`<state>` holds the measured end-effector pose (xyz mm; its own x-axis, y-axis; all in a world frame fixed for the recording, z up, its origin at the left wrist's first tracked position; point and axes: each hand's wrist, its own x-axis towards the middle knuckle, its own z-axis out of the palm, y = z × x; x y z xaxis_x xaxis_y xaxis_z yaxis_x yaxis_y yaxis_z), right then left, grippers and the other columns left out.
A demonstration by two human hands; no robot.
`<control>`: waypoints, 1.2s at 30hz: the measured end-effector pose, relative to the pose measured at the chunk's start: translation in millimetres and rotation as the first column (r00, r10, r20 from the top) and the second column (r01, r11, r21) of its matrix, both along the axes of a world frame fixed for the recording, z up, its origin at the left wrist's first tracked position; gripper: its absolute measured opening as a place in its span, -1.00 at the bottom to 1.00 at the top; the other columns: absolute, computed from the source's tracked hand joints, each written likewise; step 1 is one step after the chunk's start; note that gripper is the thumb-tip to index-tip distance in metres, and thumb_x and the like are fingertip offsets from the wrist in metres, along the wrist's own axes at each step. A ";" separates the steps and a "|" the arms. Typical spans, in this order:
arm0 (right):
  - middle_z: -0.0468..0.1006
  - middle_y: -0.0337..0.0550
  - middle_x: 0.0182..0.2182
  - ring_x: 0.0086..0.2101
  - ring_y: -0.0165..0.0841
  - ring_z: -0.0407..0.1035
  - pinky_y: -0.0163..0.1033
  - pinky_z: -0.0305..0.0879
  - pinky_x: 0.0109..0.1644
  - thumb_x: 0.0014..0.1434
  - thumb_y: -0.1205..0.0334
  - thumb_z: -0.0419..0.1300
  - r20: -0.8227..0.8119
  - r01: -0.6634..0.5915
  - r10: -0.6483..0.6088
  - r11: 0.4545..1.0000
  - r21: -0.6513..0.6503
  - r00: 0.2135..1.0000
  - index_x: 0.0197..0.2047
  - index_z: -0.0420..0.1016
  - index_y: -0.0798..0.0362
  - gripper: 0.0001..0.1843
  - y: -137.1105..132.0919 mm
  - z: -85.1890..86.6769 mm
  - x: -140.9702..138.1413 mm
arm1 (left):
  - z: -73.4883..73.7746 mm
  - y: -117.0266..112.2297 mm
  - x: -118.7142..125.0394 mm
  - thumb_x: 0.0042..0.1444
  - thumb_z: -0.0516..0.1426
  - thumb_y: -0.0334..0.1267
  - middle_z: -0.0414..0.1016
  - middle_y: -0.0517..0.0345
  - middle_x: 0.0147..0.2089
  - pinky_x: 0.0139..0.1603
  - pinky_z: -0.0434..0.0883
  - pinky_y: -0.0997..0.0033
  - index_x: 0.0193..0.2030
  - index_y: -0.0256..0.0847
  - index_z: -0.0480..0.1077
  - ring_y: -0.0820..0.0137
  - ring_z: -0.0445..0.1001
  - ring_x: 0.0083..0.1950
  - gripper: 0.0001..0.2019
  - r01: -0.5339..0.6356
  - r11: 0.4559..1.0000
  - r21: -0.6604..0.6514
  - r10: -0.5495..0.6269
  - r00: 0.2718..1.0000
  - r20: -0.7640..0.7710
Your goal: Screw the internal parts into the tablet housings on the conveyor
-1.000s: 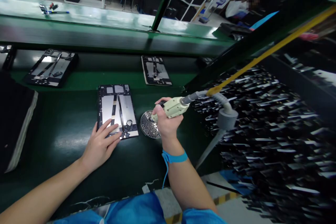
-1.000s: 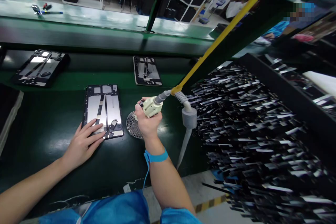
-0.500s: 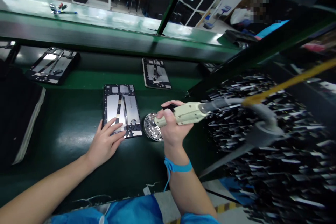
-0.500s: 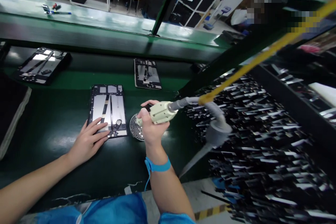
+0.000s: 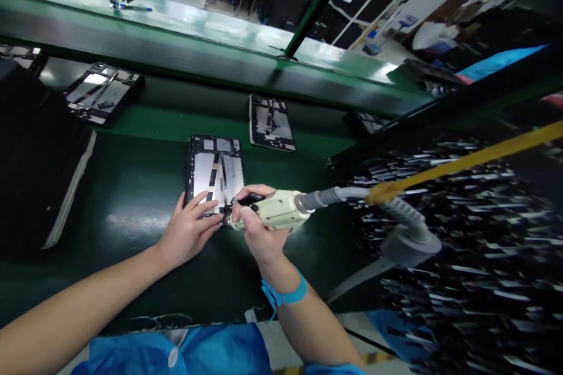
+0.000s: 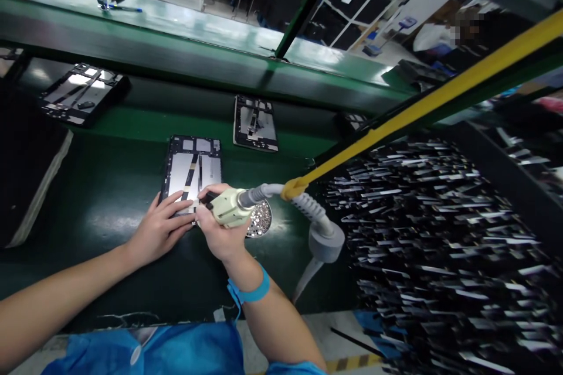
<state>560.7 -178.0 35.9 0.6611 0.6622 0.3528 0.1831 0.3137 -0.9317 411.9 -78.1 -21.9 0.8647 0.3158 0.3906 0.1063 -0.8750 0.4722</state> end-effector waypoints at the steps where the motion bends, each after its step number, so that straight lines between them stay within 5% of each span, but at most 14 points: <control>1: 0.53 -0.19 -0.24 -0.43 -0.37 0.46 -0.15 0.52 -0.35 0.17 0.18 0.33 0.000 0.009 -0.009 1.000 0.005 1.000 -0.07 0.47 -0.05 -0.74 0.2 0.6 0.0 | -0.1 -0.1 0.0 0.39 0.13 -0.29 0.52 0.02 0.26 0.36 0.24 -0.33 0.11 -0.01 0.56 0.01 0.30 0.44 -0.75 0.000 1.000 -0.001 0.000 1.000 -0.001; 16: 0.54 -0.17 -0.21 -0.45 -0.40 0.46 -0.20 0.50 -0.35 0.16 0.26 0.34 0.049 -0.040 0.038 0.998 0.041 0.998 -0.05 0.50 -0.04 -0.74 -4.2 5.4 -3.3 | 1.9 0.4 -3.3 0.38 0.12 -0.30 0.52 0.02 0.28 0.35 0.23 -0.41 0.11 0.01 0.57 -0.04 0.32 0.43 -0.74 -0.003 1.000 0.001 0.003 1.000 -0.031; 19: 0.55 -0.22 -0.27 -0.53 -0.45 0.43 -0.26 0.44 -0.45 0.21 0.22 0.30 0.033 0.121 -0.124 0.989 0.080 0.992 -0.09 0.50 -0.04 -0.81 -10.6 9.6 18.3 | -0.3 0.6 -3.0 0.38 0.13 -0.28 0.54 0.01 0.26 0.35 0.24 -0.39 0.11 0.00 0.57 -0.03 0.32 0.43 -0.75 -0.010 1.000 0.003 0.010 1.000 -0.026; 24: 0.52 -0.29 -0.38 -0.57 -0.47 0.41 -0.30 0.40 -0.45 0.18 0.25 0.33 0.068 0.428 -0.433 0.901 0.073 0.899 -0.16 0.49 0.02 -0.83 -18.2 5.7 61.0 | -0.2 -0.1 -3.1 0.41 0.10 -0.25 0.53 -0.03 0.27 0.35 0.23 -0.44 0.11 -0.02 0.58 -0.03 0.31 0.44 -0.74 -0.011 1.000 0.020 0.012 0.999 -0.047; 36: 0.54 -0.24 -0.37 -0.57 -0.48 0.39 -0.27 0.44 -0.40 0.16 0.17 0.36 0.103 0.470 -0.465 0.883 -0.020 0.879 -0.19 0.49 0.06 -0.79 -19.2 -7.5 71.3 | 2.7 0.0 -4.7 0.41 0.10 -0.26 0.51 0.02 0.30 0.37 0.18 -0.52 0.11 -0.02 0.57 -0.04 0.28 0.46 -0.74 0.001 1.000 -0.018 -0.003 0.998 -0.065</control>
<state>632.0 -197.2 28.5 0.8633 0.3003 0.4056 0.3842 0.1300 -0.9141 407.2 -78.1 -19.2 0.8886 0.3206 0.3281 0.1353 -0.8666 0.4804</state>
